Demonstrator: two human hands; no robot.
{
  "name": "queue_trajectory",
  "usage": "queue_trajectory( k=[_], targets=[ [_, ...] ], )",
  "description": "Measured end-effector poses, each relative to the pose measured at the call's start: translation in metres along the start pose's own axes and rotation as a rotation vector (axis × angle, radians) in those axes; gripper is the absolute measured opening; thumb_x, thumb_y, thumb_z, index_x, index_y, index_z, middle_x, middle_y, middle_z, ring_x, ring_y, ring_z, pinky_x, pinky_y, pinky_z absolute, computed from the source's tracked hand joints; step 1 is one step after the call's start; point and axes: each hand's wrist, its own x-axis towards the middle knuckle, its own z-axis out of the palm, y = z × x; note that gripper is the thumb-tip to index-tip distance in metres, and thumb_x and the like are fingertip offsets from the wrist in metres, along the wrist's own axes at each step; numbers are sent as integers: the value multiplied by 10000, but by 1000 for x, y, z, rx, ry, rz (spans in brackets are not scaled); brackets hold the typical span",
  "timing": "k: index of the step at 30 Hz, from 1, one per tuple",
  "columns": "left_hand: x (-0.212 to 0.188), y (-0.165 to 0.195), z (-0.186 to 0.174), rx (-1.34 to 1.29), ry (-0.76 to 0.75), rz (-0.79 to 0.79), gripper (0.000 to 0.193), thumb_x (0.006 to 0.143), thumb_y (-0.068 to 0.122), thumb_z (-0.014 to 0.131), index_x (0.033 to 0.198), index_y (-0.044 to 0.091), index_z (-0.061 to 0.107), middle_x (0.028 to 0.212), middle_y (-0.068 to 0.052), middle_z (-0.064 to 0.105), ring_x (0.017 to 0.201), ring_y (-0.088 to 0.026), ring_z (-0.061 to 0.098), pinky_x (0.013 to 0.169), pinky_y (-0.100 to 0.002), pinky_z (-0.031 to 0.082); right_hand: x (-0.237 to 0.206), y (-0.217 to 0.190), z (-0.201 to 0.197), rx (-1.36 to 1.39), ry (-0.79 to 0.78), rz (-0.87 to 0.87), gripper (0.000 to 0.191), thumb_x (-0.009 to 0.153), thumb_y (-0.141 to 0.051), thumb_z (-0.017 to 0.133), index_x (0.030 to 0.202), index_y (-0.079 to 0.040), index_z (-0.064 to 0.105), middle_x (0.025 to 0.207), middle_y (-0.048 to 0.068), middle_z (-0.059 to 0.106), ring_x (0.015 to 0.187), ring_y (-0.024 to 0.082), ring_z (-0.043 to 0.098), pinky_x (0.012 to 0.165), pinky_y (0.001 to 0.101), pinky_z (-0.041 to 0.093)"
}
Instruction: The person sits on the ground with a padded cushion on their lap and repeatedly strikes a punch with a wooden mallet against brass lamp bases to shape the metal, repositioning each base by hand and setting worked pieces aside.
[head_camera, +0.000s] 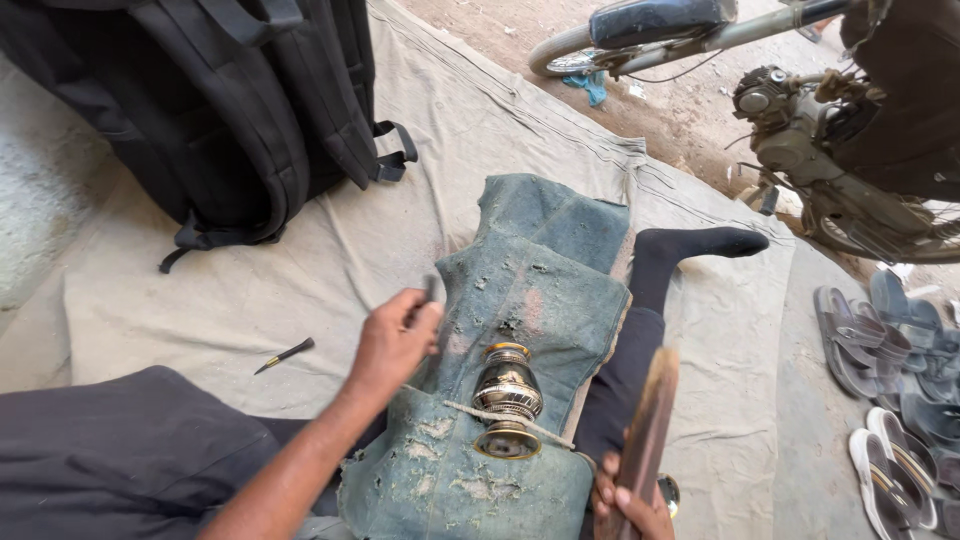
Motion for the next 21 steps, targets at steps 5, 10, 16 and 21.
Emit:
queue_trajectory(
  k=[5, 10, 16, 21],
  targets=[
    [-43, 27, 5, -257, -207, 278, 198, 1005, 146, 640, 1123, -4, 691, 913, -81, 726, 809, -119, 708, 673, -279, 625, -8, 23, -4, -244, 113, 8, 721, 765, -2, 734, 1408, -11, 407, 879, 139, 641, 672, 211, 642, 553, 348, 548],
    [-51, 51, 8, -300, -373, -47, 239, 982, 136, 623, 1127, -51, 656, 899, -114, 737, 764, -147, 754, 653, -301, 647, -11, 15, 1, -319, 124, 35, 646, 766, 21, 758, 1333, -2, 449, 866, 142, 653, 685, 219, 664, 581, 360, 555],
    [-58, 61, 19, -120, -482, 170, 398, 851, 68, 747, 1237, 16, 666, 1016, -23, 745, 869, -79, 710, 789, -243, 657, -17, -26, 1, -503, 165, -73, 557, 767, 50, 786, 1243, 9, 499, 850, 145, 668, 702, 230, 690, 613, 375, 564],
    [-64, 69, 27, 74, -471, 218, 269, 840, 97, 798, 1088, 20, 728, 923, -52, 753, 820, -91, 733, 738, -261, 637, -25, -60, 18, -613, 157, -188, 486, 767, 73, 810, 1168, 18, 541, 836, 148, 680, 715, 239, 712, 640, 387, 571]
  ],
)
